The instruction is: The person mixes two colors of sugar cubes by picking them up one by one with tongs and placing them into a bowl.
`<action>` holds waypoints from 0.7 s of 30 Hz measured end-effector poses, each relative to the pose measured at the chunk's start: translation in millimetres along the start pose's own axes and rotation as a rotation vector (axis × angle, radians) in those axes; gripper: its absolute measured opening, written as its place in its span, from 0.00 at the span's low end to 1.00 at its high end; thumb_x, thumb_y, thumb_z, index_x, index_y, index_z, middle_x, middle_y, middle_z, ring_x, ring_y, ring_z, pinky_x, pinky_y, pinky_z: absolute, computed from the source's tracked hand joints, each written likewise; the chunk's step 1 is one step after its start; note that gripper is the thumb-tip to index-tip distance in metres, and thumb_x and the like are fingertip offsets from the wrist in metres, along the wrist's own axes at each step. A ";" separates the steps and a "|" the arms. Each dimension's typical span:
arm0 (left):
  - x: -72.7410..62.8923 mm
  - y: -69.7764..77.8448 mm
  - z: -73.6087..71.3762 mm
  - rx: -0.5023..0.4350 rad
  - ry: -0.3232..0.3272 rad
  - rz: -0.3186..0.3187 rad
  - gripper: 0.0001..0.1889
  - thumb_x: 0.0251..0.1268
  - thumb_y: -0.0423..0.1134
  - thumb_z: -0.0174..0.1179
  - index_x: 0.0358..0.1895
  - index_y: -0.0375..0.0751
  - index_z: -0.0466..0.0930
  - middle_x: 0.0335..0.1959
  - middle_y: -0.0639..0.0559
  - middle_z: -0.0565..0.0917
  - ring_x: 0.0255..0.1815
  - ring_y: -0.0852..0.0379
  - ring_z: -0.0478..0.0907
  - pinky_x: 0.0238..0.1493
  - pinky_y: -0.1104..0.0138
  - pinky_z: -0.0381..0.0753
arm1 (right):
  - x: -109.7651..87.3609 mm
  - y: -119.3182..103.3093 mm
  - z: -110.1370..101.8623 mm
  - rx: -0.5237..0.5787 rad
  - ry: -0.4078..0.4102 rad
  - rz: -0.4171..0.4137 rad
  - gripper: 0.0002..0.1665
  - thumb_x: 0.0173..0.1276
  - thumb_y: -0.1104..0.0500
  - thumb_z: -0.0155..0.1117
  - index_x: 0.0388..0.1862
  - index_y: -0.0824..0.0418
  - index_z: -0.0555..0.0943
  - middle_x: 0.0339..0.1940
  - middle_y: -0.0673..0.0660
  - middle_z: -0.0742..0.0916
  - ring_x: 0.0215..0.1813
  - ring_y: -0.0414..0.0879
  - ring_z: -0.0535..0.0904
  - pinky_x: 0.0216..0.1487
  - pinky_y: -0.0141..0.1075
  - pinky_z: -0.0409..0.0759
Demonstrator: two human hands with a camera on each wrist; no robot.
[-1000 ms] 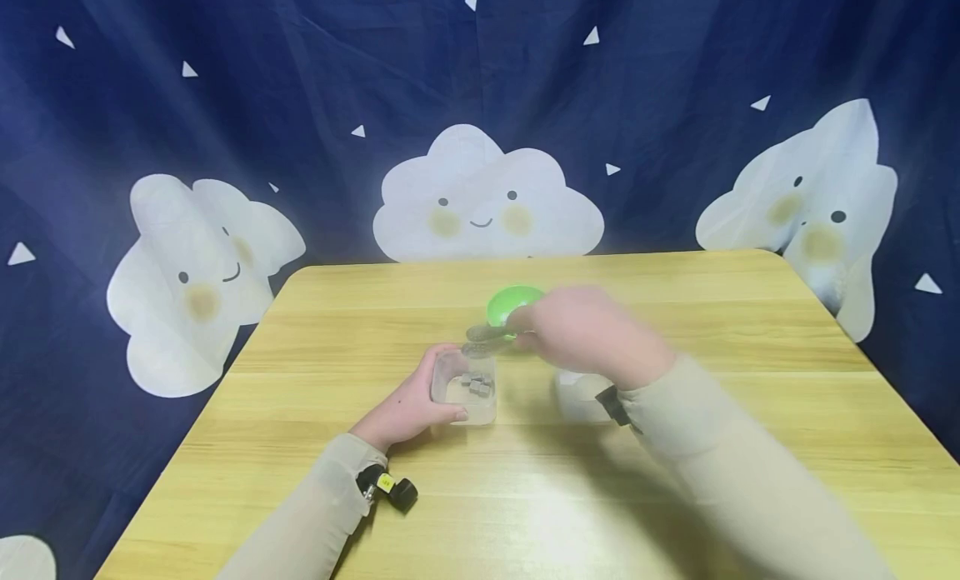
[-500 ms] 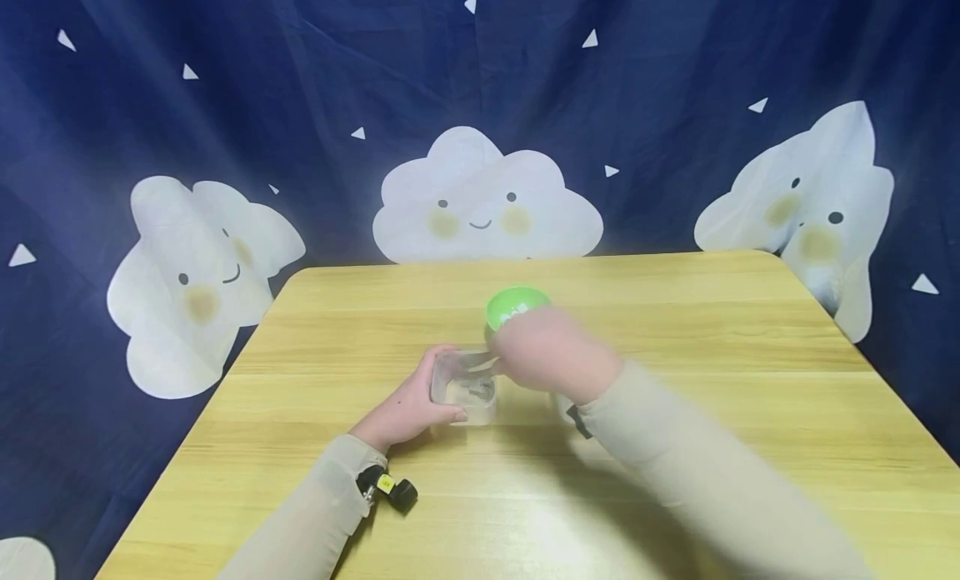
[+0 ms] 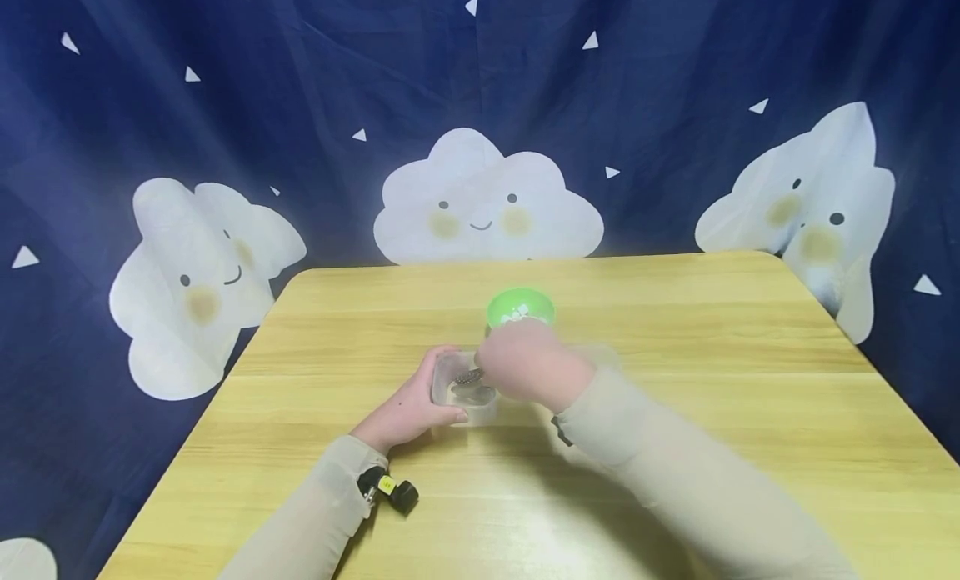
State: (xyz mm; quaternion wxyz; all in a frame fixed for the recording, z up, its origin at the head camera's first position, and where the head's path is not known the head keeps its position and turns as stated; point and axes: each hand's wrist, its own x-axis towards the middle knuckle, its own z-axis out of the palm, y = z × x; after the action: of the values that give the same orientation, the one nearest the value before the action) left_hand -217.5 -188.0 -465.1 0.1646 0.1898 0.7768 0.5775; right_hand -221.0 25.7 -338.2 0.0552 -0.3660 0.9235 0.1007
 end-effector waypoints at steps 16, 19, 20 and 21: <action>0.3 0.1 1.0 -0.034 -0.013 -0.007 0.54 0.51 0.36 0.78 0.77 0.53 0.50 0.64 0.50 0.73 0.56 0.51 0.80 0.58 0.57 0.80 | -17.4 16.7 -10.8 0.113 0.214 -0.096 0.05 0.69 0.50 0.69 0.32 0.43 0.82 0.23 0.41 0.80 0.26 0.42 0.76 0.27 0.46 0.79; 0.4 0.1 0.6 -0.011 -0.003 -0.006 0.53 0.51 0.38 0.78 0.77 0.57 0.51 0.66 0.51 0.73 0.59 0.53 0.78 0.64 0.55 0.74 | -22.7 25.6 -15.2 0.136 0.260 -0.082 0.04 0.69 0.51 0.70 0.33 0.42 0.83 0.22 0.41 0.79 0.23 0.42 0.73 0.23 0.45 0.76; 0.2 0.4 0.3 0.004 0.003 -0.007 0.53 0.51 0.39 0.79 0.76 0.58 0.51 0.66 0.52 0.73 0.60 0.53 0.77 0.66 0.55 0.71 | -23.9 28.8 -16.4 0.137 0.270 -0.078 0.04 0.69 0.51 0.70 0.33 0.42 0.83 0.21 0.42 0.78 0.23 0.43 0.72 0.22 0.45 0.74; 0.0 0.4 0.0 0.021 0.011 -0.011 0.53 0.50 0.40 0.79 0.76 0.59 0.51 0.66 0.52 0.73 0.61 0.54 0.76 0.67 0.55 0.69 | -25.0 31.8 -17.5 0.142 0.278 -0.073 0.03 0.69 0.51 0.70 0.35 0.42 0.84 0.21 0.42 0.78 0.22 0.43 0.72 0.22 0.45 0.74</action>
State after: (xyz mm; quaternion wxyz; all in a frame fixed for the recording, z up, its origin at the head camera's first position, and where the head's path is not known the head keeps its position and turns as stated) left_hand -217.5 -187.9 -464.7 0.1613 0.1840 0.7849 0.5693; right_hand -225.2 61.0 -312.1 -0.0436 -0.4050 0.9131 -0.0187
